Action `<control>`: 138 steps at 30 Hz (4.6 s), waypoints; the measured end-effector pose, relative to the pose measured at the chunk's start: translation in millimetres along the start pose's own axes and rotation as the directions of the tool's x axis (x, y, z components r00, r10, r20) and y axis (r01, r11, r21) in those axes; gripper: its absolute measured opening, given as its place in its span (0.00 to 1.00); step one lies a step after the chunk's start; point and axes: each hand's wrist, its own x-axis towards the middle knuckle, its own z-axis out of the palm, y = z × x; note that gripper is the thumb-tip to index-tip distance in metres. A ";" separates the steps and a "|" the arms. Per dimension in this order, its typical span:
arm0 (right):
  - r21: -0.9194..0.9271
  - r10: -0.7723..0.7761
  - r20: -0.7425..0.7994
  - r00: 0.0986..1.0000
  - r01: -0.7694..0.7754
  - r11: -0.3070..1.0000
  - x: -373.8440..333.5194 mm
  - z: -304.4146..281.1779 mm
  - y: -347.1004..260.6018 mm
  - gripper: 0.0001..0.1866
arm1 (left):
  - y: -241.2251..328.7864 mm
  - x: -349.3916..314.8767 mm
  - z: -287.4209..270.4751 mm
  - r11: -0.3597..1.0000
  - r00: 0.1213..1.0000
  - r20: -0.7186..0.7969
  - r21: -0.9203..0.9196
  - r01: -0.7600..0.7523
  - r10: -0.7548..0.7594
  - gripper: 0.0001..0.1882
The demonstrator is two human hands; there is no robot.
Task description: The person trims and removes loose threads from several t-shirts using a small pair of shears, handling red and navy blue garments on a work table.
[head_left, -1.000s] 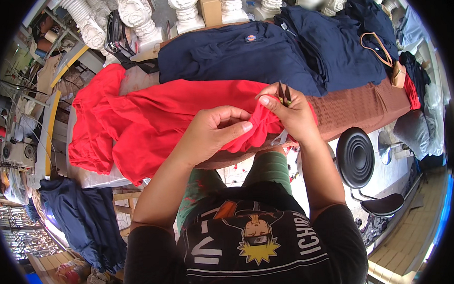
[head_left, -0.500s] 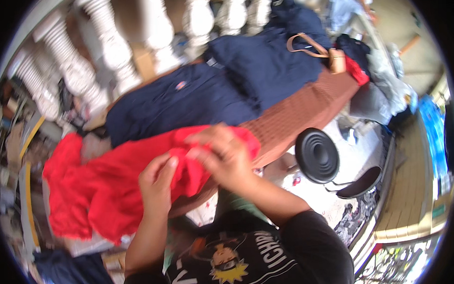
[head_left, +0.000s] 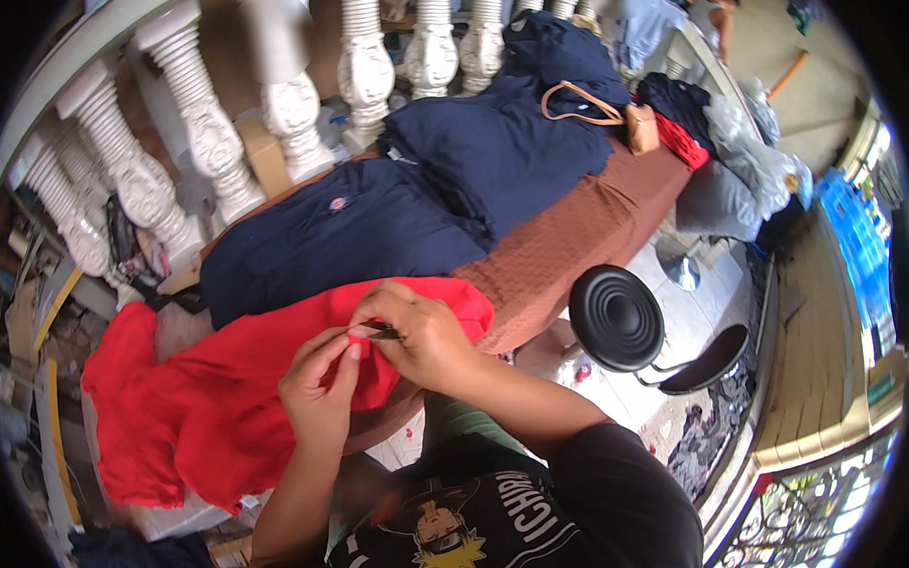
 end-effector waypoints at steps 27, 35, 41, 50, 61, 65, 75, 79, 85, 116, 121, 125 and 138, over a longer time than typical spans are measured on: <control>-0.299 -0.200 0.139 0.970 0.234 0.925 1.9 -15.6 -7.4 0.15 | 10.7 -2.8 -14.0 0.932 0.978 0.052 -0.298 0.209 -0.203 0.08; -0.107 -0.116 0.048 0.992 0.121 0.987 1.9 -16.3 -10.3 0.14 | 10.9 -3.0 -17.1 0.938 0.974 0.099 -0.267 0.223 -0.203 0.06; -0.333 -0.214 0.157 0.964 0.255 0.908 1.2 -22.0 -15.8 0.14 | 6.8 -2.1 -19.1 0.997 0.998 0.053 -0.063 0.048 -0.045 0.08; -0.401 -0.259 0.163 0.952 0.304 0.864 0.1 -21.8 -15.1 0.15 | 12.4 -3.0 -16.8 0.998 0.999 0.033 0.049 -0.034 0.032 0.09; -0.065 -0.008 0.119 0.993 0.016 0.998 -2.2 -12.6 -12.0 0.16 | 11.8 -5.0 -17.7 0.990 0.993 0.072 0.090 -0.104 0.098 0.11; 0.007 -0.050 0.123 0.991 0.050 0.999 -9.5 -9.2 11.9 0.16 | 15.2 -6.0 -15.2 0.961 0.995 0.092 -0.276 0.001 0.026 0.14; 0.067 0.160 0.075 0.984 -0.165 0.984 -14.6 -5.3 6.1 0.19 | 7.6 -4.7 -17.7 0.970 0.985 0.116 -0.192 0.147 -0.126 0.11; 0.080 0.032 0.109 0.993 -0.041 0.996 -14.4 -11.4 -2.5 0.17 | 7.9 -6.0 -17.7 0.947 0.975 0.113 -0.240 0.214 -0.192 0.11; 0.031 -0.091 0.123 0.988 0.088 0.996 -15.9 -9.3 8.8 0.15 | 4.9 -6.2 -15.3 0.921 0.969 0.132 -0.306 0.241 -0.209 0.11; 0.754 -0.854 0.496 -0.155 -0.412 0.512 -5.4 -61.5 -44.1 0.19 | 116.3 5.3 -93.6 0.692 0.305 0.778 -0.629 0.354 0.550 0.35; 0.695 -0.715 0.697 0.051 -0.296 0.656 1.8 -97.5 -67.5 0.09 | 112.2 -8.2 -58.4 0.575 0.252 0.675 -0.729 0.373 0.693 0.37; 0.622 -0.679 0.727 -0.104 -0.319 0.715 14.1 -102.8 -51.7 0.13 | 104.3 -10.7 -56.9 0.562 0.270 0.662 -0.742 0.365 0.699 0.40; -0.231 0.067 0.660 0.748 0.117 0.966 2.0 90.8 48.3 0.28 | 2.3 9.6 -143.5 0.984 0.759 0.643 0.049 -0.172 0.101 0.29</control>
